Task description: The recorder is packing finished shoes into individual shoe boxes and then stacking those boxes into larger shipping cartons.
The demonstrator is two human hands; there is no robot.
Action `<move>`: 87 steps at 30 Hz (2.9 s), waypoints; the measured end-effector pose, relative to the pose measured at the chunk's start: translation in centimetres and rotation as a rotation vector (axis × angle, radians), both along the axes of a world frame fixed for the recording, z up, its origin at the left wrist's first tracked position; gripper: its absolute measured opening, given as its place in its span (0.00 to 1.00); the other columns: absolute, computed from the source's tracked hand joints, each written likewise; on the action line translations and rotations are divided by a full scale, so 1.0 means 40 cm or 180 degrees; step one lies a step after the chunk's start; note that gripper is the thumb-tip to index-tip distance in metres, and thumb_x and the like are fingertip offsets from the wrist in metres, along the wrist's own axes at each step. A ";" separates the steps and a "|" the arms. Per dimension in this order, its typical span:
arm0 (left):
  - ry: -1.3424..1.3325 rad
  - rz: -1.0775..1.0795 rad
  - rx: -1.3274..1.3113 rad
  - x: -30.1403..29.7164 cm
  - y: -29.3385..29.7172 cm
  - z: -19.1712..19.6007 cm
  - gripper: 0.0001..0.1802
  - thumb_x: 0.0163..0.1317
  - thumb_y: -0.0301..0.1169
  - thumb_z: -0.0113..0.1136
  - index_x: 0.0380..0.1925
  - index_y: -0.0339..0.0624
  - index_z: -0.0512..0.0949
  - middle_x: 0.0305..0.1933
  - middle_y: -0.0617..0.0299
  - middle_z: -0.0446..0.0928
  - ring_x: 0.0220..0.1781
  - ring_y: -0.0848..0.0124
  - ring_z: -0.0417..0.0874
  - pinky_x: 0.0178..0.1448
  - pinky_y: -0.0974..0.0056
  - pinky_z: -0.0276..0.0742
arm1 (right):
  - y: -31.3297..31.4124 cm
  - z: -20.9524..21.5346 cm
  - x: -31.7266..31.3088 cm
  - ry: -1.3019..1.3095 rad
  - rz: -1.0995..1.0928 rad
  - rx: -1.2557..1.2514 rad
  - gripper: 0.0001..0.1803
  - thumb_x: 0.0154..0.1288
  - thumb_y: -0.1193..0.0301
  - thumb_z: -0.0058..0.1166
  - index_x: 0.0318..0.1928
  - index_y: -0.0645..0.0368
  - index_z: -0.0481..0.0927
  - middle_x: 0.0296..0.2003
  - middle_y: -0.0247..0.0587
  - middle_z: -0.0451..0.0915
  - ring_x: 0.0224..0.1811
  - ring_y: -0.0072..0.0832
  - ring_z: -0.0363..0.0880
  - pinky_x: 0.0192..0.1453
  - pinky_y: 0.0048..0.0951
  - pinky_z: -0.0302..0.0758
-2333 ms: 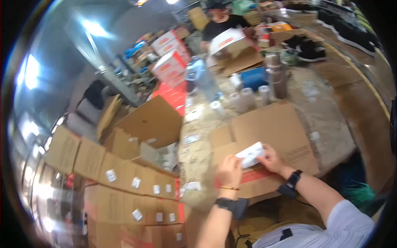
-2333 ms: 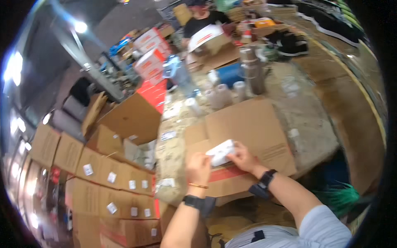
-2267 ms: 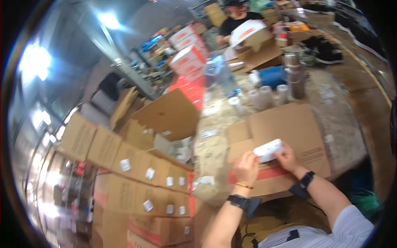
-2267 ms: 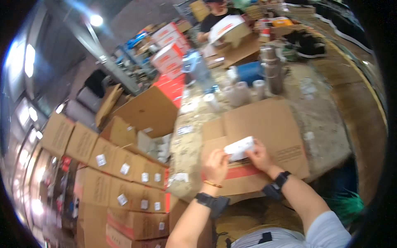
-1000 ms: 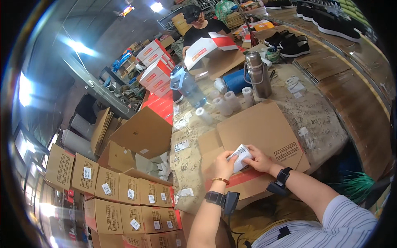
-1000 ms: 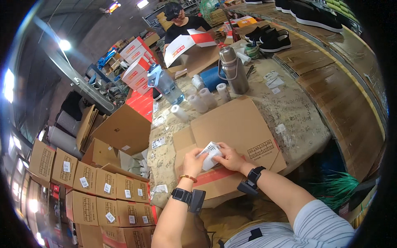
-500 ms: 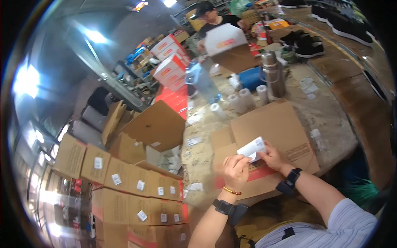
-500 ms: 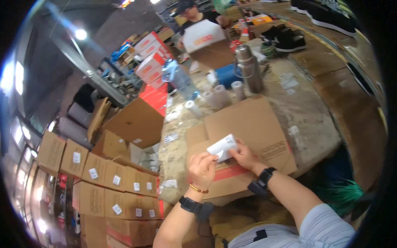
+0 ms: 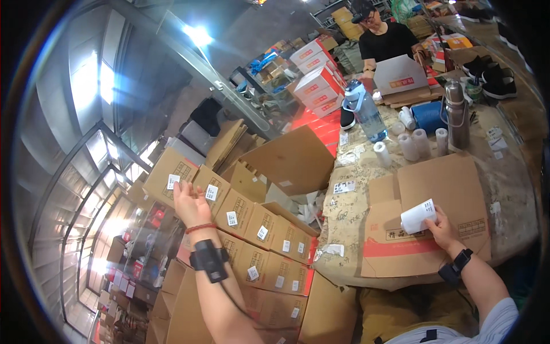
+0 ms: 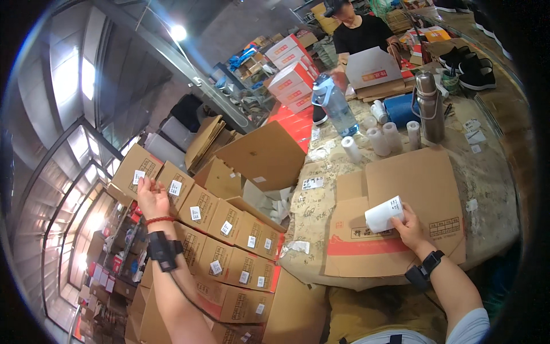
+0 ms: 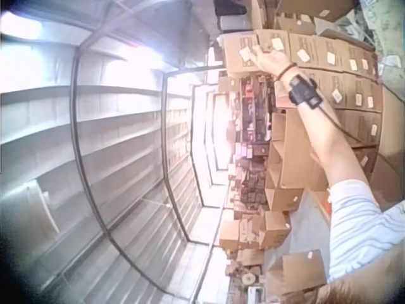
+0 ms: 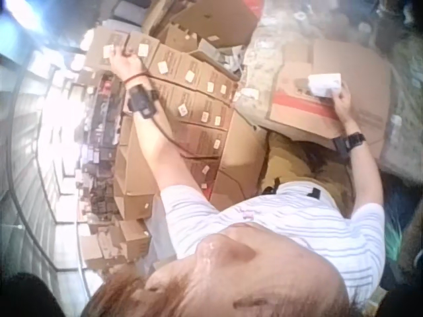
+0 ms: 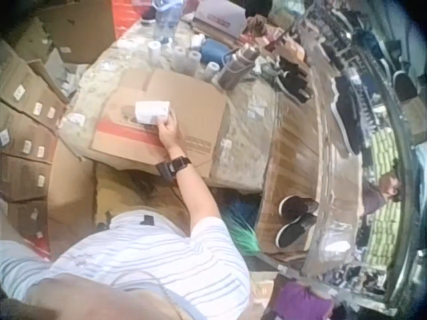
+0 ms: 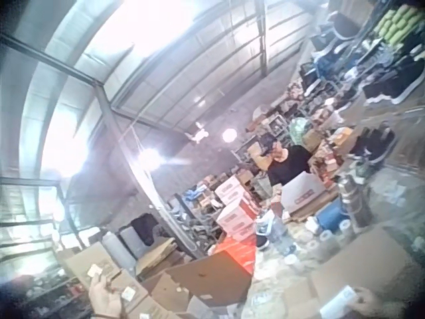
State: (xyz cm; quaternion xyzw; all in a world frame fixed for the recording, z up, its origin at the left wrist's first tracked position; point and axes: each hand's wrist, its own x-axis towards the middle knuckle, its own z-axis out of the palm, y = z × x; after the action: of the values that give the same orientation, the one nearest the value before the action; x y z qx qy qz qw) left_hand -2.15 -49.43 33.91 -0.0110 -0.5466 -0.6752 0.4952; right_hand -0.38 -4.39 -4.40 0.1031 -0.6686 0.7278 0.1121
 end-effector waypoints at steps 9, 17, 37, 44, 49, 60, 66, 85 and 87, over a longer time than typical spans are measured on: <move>-0.1287 -0.1537 0.0743 -0.123 0.173 -0.325 0.24 0.61 0.36 0.59 0.56 0.46 0.67 0.55 0.56 0.68 0.50 0.62 0.74 0.51 0.54 0.71 | 0.028 -0.039 -0.017 -0.0105 -0.0341 0.0144 0.10 0.65 0.75 0.50 0.42 0.68 0.77 0.51 0.39 0.69 0.50 0.26 0.71 0.54 0.27 0.69; -0.1871 -0.0308 -0.3622 -0.123 0.264 -1.050 0.29 0.60 0.35 0.55 0.63 0.44 0.65 0.64 0.46 0.64 0.66 0.51 0.63 0.68 0.55 0.59 | -0.005 0.080 -0.135 0.0553 -0.0081 0.1403 0.13 0.63 0.69 0.55 0.45 0.64 0.75 0.53 0.50 0.67 0.52 0.39 0.71 0.55 0.32 0.71; -0.2321 0.0154 -0.3748 -0.135 0.333 -1.083 0.23 0.57 0.34 0.58 0.55 0.44 0.73 0.62 0.52 0.66 0.66 0.54 0.62 0.69 0.50 0.55 | -0.027 0.140 -0.578 0.1060 -0.1570 0.3980 0.19 0.51 0.65 0.63 0.46 0.48 0.79 0.58 0.43 0.66 0.65 0.37 0.58 0.63 0.49 0.55; -0.2180 -0.0317 -0.3279 -0.123 0.306 -1.084 0.24 0.58 0.35 0.56 0.55 0.40 0.73 0.63 0.50 0.65 0.66 0.54 0.62 0.70 0.52 0.53 | 0.195 0.126 -0.181 0.0474 -0.0985 0.3127 0.16 0.54 0.66 0.61 0.44 0.52 0.79 0.55 0.46 0.69 0.59 0.43 0.68 0.61 0.42 0.64; -0.1544 -0.1823 0.0277 -0.029 0.247 -1.112 0.23 0.62 0.24 0.48 0.58 0.32 0.62 0.58 0.45 0.70 0.64 0.58 0.68 0.68 0.57 0.60 | 0.364 0.061 0.149 -0.0349 -0.1647 0.2574 0.17 0.53 0.62 0.63 0.42 0.55 0.81 0.54 0.47 0.71 0.56 0.41 0.72 0.58 0.37 0.70; -0.2526 -0.1889 -0.1669 0.198 0.424 -0.870 0.36 0.65 0.39 0.54 0.65 0.29 0.54 0.57 0.44 0.71 0.55 0.56 0.74 0.65 0.59 0.63 | 0.317 0.002 0.314 -0.1096 -0.1233 0.2777 0.45 0.43 0.43 0.67 0.59 0.53 0.73 0.65 0.74 0.50 0.69 0.60 0.52 0.69 0.45 0.56; -0.1115 -0.1388 -0.1996 0.196 0.478 -0.691 0.36 0.63 0.44 0.56 0.62 0.31 0.57 0.55 0.40 0.71 0.56 0.51 0.73 0.65 0.55 0.64 | 0.271 0.062 0.321 -0.0681 -0.1186 0.3026 0.48 0.44 0.45 0.67 0.65 0.48 0.65 0.67 0.70 0.46 0.71 0.60 0.42 0.70 0.49 0.53; 0.1489 -0.2228 -0.1697 0.117 0.700 -0.546 0.37 0.59 0.51 0.59 0.56 0.34 0.61 0.51 0.41 0.72 0.56 0.50 0.73 0.61 0.52 0.68 | 0.341 0.263 0.352 -0.1309 0.0327 0.0308 0.47 0.51 0.70 0.55 0.71 0.51 0.48 0.57 0.45 0.67 0.54 0.30 0.71 0.47 0.29 0.75; 0.0700 -0.1850 -0.1479 0.132 0.705 -0.563 0.38 0.51 0.60 0.62 0.47 0.40 0.63 0.45 0.42 0.73 0.57 0.47 0.72 0.61 0.49 0.69 | 0.345 0.302 0.361 -0.1948 0.0736 -0.0556 0.49 0.48 0.75 0.57 0.71 0.54 0.47 0.52 0.40 0.70 0.47 0.25 0.73 0.39 0.26 0.76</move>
State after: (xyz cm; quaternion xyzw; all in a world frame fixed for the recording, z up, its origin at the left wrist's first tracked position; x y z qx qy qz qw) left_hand 3.14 -21.24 11.41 -0.3496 -0.6027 -0.6404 0.3232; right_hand 14.07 9.42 7.68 -0.0550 -0.5903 0.7875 -0.1686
